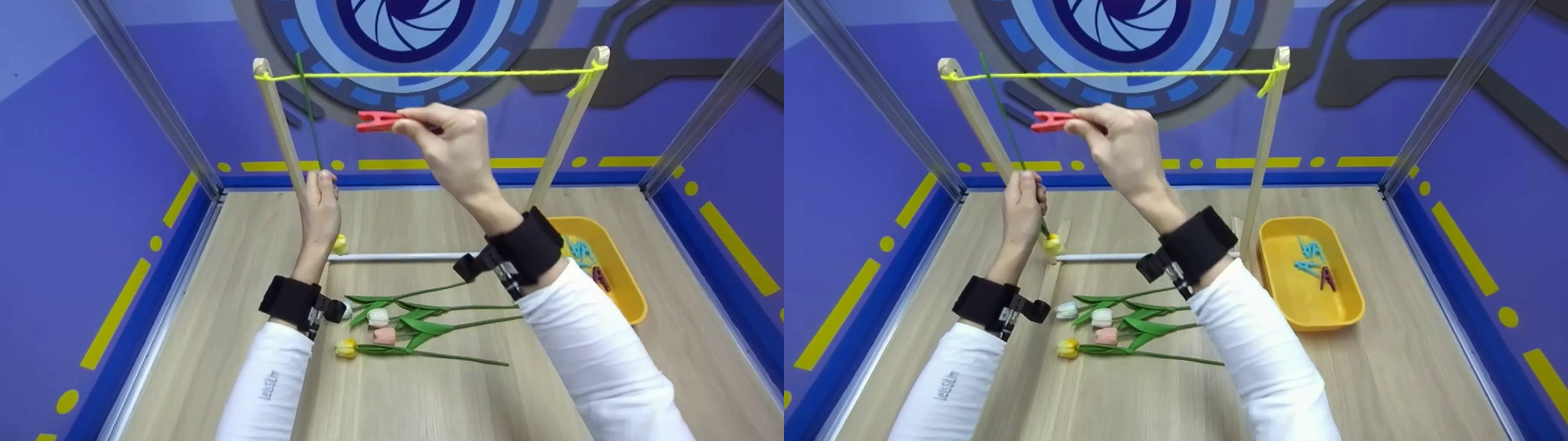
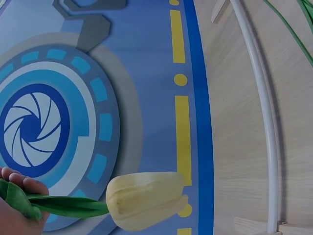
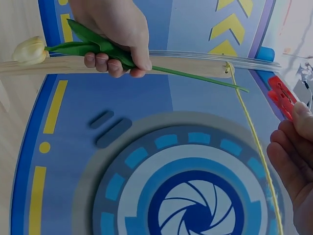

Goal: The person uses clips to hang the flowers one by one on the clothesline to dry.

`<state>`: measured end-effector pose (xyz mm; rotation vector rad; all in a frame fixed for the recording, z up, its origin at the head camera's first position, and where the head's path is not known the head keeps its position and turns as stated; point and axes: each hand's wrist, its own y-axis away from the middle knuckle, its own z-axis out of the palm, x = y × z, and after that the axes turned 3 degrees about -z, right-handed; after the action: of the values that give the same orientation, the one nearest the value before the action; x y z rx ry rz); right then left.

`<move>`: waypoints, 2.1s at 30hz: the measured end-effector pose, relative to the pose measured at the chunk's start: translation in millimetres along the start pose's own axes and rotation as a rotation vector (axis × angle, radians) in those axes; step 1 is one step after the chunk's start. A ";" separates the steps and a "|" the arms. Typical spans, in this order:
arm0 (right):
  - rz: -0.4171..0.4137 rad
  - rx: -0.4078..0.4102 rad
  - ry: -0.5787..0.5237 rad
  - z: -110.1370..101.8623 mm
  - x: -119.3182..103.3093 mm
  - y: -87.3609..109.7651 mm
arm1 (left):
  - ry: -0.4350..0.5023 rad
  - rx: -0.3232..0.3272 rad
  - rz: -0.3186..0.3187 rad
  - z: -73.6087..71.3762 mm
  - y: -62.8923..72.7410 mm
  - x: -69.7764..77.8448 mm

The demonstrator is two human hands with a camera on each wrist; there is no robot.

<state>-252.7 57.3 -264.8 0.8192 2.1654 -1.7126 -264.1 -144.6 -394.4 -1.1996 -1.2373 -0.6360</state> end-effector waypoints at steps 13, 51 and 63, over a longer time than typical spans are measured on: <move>0.094 -0.084 0.131 23.5 -9.5 -45.1 | -0.001 -0.018 0.011 2.4 2.2 -1.7; 0.297 -0.272 0.418 69.7 -6.8 -70.5 | -0.024 -0.043 0.021 3.4 6.0 -6.6; 0.311 -0.365 0.347 73.4 -5.0 -69.2 | -0.003 -0.058 -0.019 0.7 4.3 -7.0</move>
<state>-298.6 -24.0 -226.3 1.3348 2.3079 -1.0456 -262.4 -144.2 -402.5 -1.2390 -1.2413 -0.6885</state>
